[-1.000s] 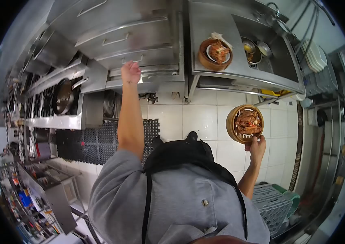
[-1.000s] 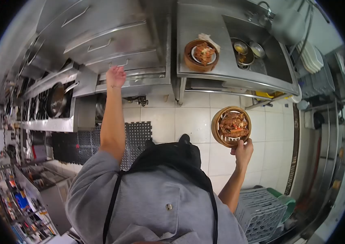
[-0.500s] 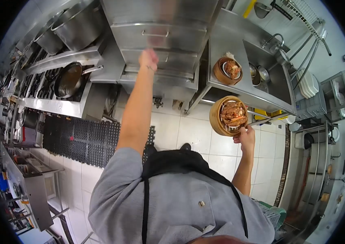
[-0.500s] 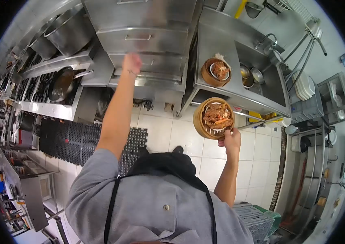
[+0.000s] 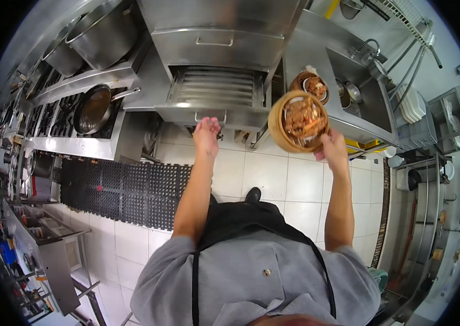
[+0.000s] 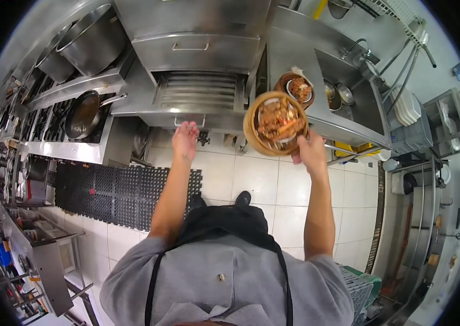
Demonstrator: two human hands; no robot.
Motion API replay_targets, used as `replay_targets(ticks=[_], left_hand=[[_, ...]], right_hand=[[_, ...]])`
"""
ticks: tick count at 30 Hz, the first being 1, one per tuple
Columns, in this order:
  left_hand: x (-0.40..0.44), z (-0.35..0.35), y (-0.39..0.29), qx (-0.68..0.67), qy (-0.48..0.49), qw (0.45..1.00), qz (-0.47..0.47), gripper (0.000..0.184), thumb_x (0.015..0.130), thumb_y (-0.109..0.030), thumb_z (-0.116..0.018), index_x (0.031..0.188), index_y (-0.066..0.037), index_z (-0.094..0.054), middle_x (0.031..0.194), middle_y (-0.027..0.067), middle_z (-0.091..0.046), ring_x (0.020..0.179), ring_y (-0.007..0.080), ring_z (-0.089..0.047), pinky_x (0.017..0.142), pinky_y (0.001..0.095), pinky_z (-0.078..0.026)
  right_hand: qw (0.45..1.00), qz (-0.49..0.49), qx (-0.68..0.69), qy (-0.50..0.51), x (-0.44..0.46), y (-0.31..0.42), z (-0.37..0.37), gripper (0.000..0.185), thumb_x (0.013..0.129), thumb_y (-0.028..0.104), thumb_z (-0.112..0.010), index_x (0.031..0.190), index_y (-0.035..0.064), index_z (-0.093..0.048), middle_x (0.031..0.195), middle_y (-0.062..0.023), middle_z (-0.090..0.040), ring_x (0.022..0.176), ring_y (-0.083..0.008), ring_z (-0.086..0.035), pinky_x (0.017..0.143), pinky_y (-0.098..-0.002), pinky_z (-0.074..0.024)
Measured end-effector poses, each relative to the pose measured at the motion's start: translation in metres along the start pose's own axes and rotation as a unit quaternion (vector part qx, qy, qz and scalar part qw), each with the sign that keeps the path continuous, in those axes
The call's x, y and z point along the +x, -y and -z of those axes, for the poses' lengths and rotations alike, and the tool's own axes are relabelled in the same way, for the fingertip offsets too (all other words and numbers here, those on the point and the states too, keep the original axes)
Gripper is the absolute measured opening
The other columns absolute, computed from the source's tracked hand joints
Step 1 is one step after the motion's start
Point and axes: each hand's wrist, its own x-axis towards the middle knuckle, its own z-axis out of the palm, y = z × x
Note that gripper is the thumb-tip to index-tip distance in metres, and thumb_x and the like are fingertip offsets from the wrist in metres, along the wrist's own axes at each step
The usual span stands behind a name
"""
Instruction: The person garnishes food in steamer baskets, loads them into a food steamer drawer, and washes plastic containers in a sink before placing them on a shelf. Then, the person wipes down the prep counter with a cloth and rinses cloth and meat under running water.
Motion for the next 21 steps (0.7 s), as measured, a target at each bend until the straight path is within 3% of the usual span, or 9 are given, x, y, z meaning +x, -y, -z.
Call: replay_targets(ticks=[5, 9, 11, 14, 18, 21], left_hand=[[-0.092, 0.035, -0.015, 0.044, -0.028, 0.999, 0.008, 0.016, 0.099, -0.018, -0.048, 0.105, -0.003, -0.052, 0.096, 0.0121, -0.064, 0.079, 0.0184, -0.06, 0.077, 0.0334, -0.052], [-0.126, 0.046, -0.024, 0.045, -0.043, 0.997, 0.039, 0.018, 0.099, -0.017, -0.048, 0.104, -0.001, -0.054, 0.099, 0.0147, -0.065, 0.08, 0.0188, -0.063, 0.076, 0.0324, -0.053], [-0.131, 0.048, -0.031, 0.061, -0.028, 0.996, 0.064, 0.018, 0.099, -0.017, -0.048, 0.105, -0.001, -0.054, 0.1, 0.0157, -0.065, 0.08, 0.019, -0.064, 0.076, 0.0323, -0.053], [-0.128, 0.047, -0.041, 0.093, -0.038, 0.992, 0.082, 0.019, 0.099, -0.016, -0.048, 0.105, 0.002, -0.054, 0.097, 0.0165, -0.067, 0.077, 0.0186, -0.064, 0.074, 0.0311, -0.055], [-0.124, 0.05, -0.05, 0.149, -0.041, 0.983, 0.095, 0.023, 0.098, -0.014, -0.049, 0.107, 0.006, -0.055, 0.092, 0.0167, -0.068, 0.074, 0.0198, -0.065, 0.072, 0.0308, -0.055], [-0.122, 0.05, -0.053, 0.167, -0.045, 0.982, 0.076, 0.024, 0.095, -0.009, -0.05, 0.109, 0.009, -0.055, 0.092, 0.0204, -0.068, 0.073, 0.0211, -0.067, 0.068, 0.0286, -0.055]], right_hand=[[0.993, 0.075, -0.052, 0.07, 0.038, 0.057, -0.076, 0.03, 0.086, 0.012, -0.049, 0.107, -0.0082, -0.054, 0.07, -0.0121, -0.061, 0.042, -0.0183, -0.057, 0.039, -0.0302, -0.0484], [0.972, 0.036, -0.124, 0.196, 0.083, 0.048, -0.16, 0.026, 0.087, 0.016, -0.051, 0.095, -0.0083, -0.057, 0.07, -0.0135, -0.062, 0.044, -0.0177, -0.059, 0.042, -0.0311, -0.0498], [0.963, 0.043, -0.108, 0.244, 0.104, 0.027, -0.203, 0.026, 0.088, 0.016, -0.051, 0.098, -0.007, -0.058, 0.072, -0.0143, -0.063, 0.046, -0.0184, -0.061, 0.043, -0.0312, -0.0516], [0.93, 0.03, -0.196, 0.309, 0.116, 0.014, -0.253, 0.027, 0.089, 0.015, -0.051, 0.103, -0.0065, -0.059, 0.073, -0.0153, -0.064, 0.048, -0.0195, -0.063, 0.044, -0.032, -0.0526], [0.926, -0.012, -0.102, 0.364, 0.119, -0.001, -0.277, 0.031, 0.09, 0.016, -0.053, 0.109, -0.0062, -0.059, 0.078, -0.017, -0.066, 0.053, -0.02, -0.065, 0.048, -0.0335, -0.0544], [0.948, -0.051, -0.051, 0.309, 0.111, 0.019, -0.217, 0.029, 0.089, 0.016, -0.056, 0.108, -0.0051, -0.062, 0.076, -0.017, -0.067, 0.058, -0.0193, -0.066, 0.052, -0.0322, -0.0543]])
